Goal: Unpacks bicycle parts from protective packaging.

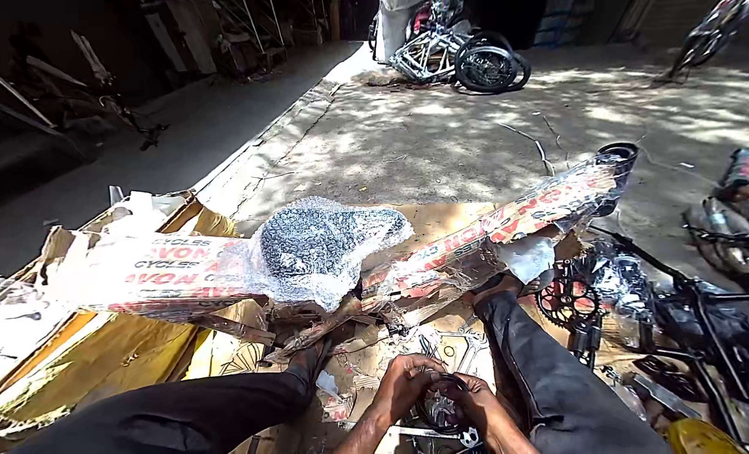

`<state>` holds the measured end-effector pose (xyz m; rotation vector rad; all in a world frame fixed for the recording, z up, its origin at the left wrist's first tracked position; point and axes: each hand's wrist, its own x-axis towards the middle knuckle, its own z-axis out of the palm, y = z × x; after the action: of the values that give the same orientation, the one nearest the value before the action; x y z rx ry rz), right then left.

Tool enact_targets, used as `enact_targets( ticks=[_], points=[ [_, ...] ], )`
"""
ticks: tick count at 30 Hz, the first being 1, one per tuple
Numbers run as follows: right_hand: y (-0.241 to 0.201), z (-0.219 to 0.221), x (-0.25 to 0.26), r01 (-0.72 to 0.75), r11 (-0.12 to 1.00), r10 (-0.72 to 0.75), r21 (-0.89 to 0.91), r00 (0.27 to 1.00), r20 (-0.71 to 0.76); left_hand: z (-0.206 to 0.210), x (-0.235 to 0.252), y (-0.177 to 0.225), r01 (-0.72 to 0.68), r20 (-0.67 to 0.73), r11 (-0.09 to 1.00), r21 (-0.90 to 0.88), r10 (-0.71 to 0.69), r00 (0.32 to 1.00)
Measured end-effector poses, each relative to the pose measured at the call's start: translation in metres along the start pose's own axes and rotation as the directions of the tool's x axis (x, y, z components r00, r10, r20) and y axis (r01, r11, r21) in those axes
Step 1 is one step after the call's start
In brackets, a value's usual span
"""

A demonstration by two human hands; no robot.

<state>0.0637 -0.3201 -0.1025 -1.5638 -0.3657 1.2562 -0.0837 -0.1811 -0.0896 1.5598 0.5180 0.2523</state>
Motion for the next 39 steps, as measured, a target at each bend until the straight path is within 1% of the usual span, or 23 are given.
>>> enact_targets(
  ticks=[2, 3, 5, 7, 8, 9, 11, 14, 16, 18, 20, 21, 22, 25, 26, 30, 32, 34, 35, 36, 37, 38, 39],
  points=[
    [0.011, 0.002, 0.008, 0.122, 0.973, -0.137, -0.198, 0.989, -0.062, 0.004, 0.002, 0.006, 0.014, -0.031, 0.999, 0.048, -0.012, 0.999],
    [0.011, 0.003, 0.009, 0.176, 0.959, -0.192, -0.22, 0.98, -0.057, 0.006, 0.003, 0.005, 0.018, -0.076, 0.995, 0.093, -0.011, 0.997],
    [0.001, 0.004, 0.009, 0.233, 0.966, -0.24, -0.116, 0.97, -0.048, 0.006, 0.003, 0.0, 0.054, -0.24, 0.986, 0.159, -0.015, 0.971],
    [-0.009, 0.003, 0.007, 0.247, 0.969, -0.246, 0.027, 0.968, -0.04, 0.004, 0.003, -0.007, 0.103, -0.419, 0.988, 0.114, -0.046, 0.907],
    [-0.014, 0.002, 0.005, 0.243, 0.969, -0.242, 0.039, 0.97, -0.02, 0.002, 0.002, -0.008, 0.115, -0.485, 0.991, 0.075, -0.064, 0.872],
    [-0.015, 0.002, 0.004, 0.242, 0.97, -0.242, -0.004, 0.97, -0.002, 0.001, 0.002, -0.007, 0.131, -0.532, 0.99, 0.054, -0.083, 0.843],
    [-0.011, 0.004, 0.004, 0.268, 0.937, -0.277, -0.226, 0.961, -0.01, 0.002, 0.003, -0.002, 0.114, -0.566, 0.993, -0.021, -0.106, 0.817],
    [0.002, 0.006, 0.011, 0.296, 0.785, -0.388, -0.544, 0.92, -0.059, 0.006, 0.001, 0.005, 0.052, -0.485, 0.922, -0.383, -0.249, 0.838],
    [0.0, 0.007, 0.01, 0.341, 0.697, -0.458, -0.63, 0.889, -0.025, 0.007, -0.001, 0.005, 0.149, -0.401, 0.863, -0.483, -0.369, 0.839],
    [0.0, 0.01, 0.006, 0.403, 0.624, -0.526, -0.669, 0.85, 0.021, 0.007, -0.004, 0.001, 0.256, -0.356, 0.884, -0.39, -0.402, 0.844],
    [0.001, 0.014, 0.002, 0.398, 0.597, -0.567, -0.697, 0.824, -0.015, 0.001, -0.006, -0.005, 0.325, -0.347, 0.922, -0.211, -0.381, 0.857],
    [-0.001, 0.014, 0.0, 0.366, 0.606, -0.556, -0.707, 0.83, -0.047, -0.005, -0.006, -0.008, 0.355, -0.343, 0.927, -0.121, -0.375, 0.861],
    [-0.005, 0.011, 0.0, 0.333, 0.615, -0.538, -0.715, 0.84, -0.071, -0.01, -0.006, -0.008, 0.362, -0.33, 0.926, -0.106, -0.376, 0.866],
    [-0.011, 0.001, 0.004, 0.332, 0.594, -0.541, -0.733, 0.839, -0.058, -0.016, -0.007, 0.012, 0.28, -0.251, 0.825, -0.49, -0.441, 0.862],
    [-0.011, 0.0, 0.005, 0.346, 0.589, -0.544, -0.731, 0.838, -0.042, -0.017, -0.007, 0.019, 0.265, -0.223, 0.788, -0.556, -0.449, 0.865],
    [-0.008, -0.004, 0.007, 0.325, 0.638, -0.48, -0.698, 0.877, -0.031, -0.036, -0.011, 0.024, 0.341, 0.013, 0.794, -0.503, -0.388, 0.921],
    [-0.01, -0.007, 0.006, 0.31, 0.732, -0.408, -0.607, 0.913, -0.025, -0.042, -0.014, 0.018, 0.223, 0.0, 0.69, -0.688, -0.308, 0.951],
    [-0.008, -0.006, 0.008, 0.321, 0.827, -0.376, -0.461, 0.926, -0.029, -0.037, -0.014, 0.014, 0.033, -0.127, 0.546, -0.837, -0.253, 0.959],
    [-0.006, -0.005, 0.009, 0.319, 0.865, -0.364, -0.388, 0.93, -0.047, -0.032, -0.013, 0.014, -0.047, -0.195, 0.516, -0.855, -0.237, 0.952],
    [-0.003, -0.003, 0.01, 0.307, 0.896, -0.346, -0.32, 0.936, -0.071, -0.026, -0.011, 0.015, -0.107, -0.282, 0.568, -0.816, -0.229, 0.932],
    [-0.002, -0.002, 0.011, 0.293, 0.917, -0.326, -0.271, 0.942, -0.084, -0.018, -0.009, 0.016, -0.129, -0.385, 0.707, -0.696, -0.215, 0.898],
    [-0.001, -0.001, 0.011, 0.284, 0.929, -0.311, -0.237, 0.947, -0.085, -0.008, -0.007, 0.017, -0.098, -0.505, 0.882, -0.46, -0.17, 0.846],
    [-0.002, -0.001, 0.01, 0.276, 0.935, -0.3, -0.224, 0.95, -0.081, 0.003, -0.006, 0.018, 0.002, -0.598, 0.995, -0.105, -0.064, 0.799]
  ],
)
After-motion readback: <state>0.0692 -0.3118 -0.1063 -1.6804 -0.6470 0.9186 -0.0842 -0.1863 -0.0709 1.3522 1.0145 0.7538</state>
